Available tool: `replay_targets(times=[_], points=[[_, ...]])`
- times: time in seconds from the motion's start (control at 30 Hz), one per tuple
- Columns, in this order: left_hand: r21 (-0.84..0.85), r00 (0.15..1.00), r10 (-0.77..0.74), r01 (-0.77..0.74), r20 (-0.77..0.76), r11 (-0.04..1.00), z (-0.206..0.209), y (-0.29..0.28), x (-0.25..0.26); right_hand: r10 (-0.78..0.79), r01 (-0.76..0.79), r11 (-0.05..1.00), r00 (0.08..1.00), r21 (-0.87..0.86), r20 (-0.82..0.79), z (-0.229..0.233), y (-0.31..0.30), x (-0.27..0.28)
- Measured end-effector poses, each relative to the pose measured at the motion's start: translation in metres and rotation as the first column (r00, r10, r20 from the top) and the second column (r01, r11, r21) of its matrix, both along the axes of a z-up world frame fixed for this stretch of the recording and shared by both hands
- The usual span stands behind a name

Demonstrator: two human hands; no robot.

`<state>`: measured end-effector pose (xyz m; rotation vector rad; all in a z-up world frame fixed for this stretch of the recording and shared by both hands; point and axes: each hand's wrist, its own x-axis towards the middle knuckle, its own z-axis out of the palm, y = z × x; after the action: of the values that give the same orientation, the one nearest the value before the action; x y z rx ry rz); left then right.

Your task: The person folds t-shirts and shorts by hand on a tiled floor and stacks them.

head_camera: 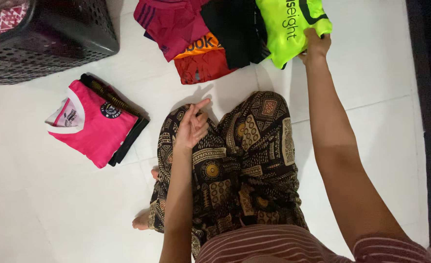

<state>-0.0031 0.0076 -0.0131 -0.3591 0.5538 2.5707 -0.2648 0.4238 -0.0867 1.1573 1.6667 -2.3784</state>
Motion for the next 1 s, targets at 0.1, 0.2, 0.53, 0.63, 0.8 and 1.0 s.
replay_targets(times=[0.1,0.2,0.53,0.63,0.8,1.0], points=[[0.050,1.000,0.016,-0.015,-0.015,0.999,0.000,0.004,0.002,0.058,-0.056,0.983,0.998,0.176,-0.005,0.025,-0.006,0.008],[-0.008,1.000,-0.008,0.008,-0.013,1.000,0.014,0.021,-0.004,0.174,-0.090,0.958,0.937,0.271,-0.304,0.050,-0.011,0.025],[0.201,0.929,-0.242,0.190,0.280,0.961,0.006,0.111,-0.012,0.923,-0.800,0.026,0.250,0.600,0.293,0.212,-0.035,0.218],[0.093,0.951,-0.128,0.106,0.282,0.990,-0.047,0.113,0.000,0.999,-0.607,-0.048,-0.047,0.794,0.024,0.221,-0.042,0.272],[0.034,0.938,-0.144,0.141,0.315,0.989,-0.088,0.107,0.002,0.835,-0.737,-0.389,-0.030,0.552,0.550,0.229,-0.034,0.315],[-0.164,0.976,-0.029,0.065,0.215,0.984,-0.047,0.102,0.010,0.902,-0.747,-0.045,0.255,0.663,0.349,0.213,-0.008,0.325]])
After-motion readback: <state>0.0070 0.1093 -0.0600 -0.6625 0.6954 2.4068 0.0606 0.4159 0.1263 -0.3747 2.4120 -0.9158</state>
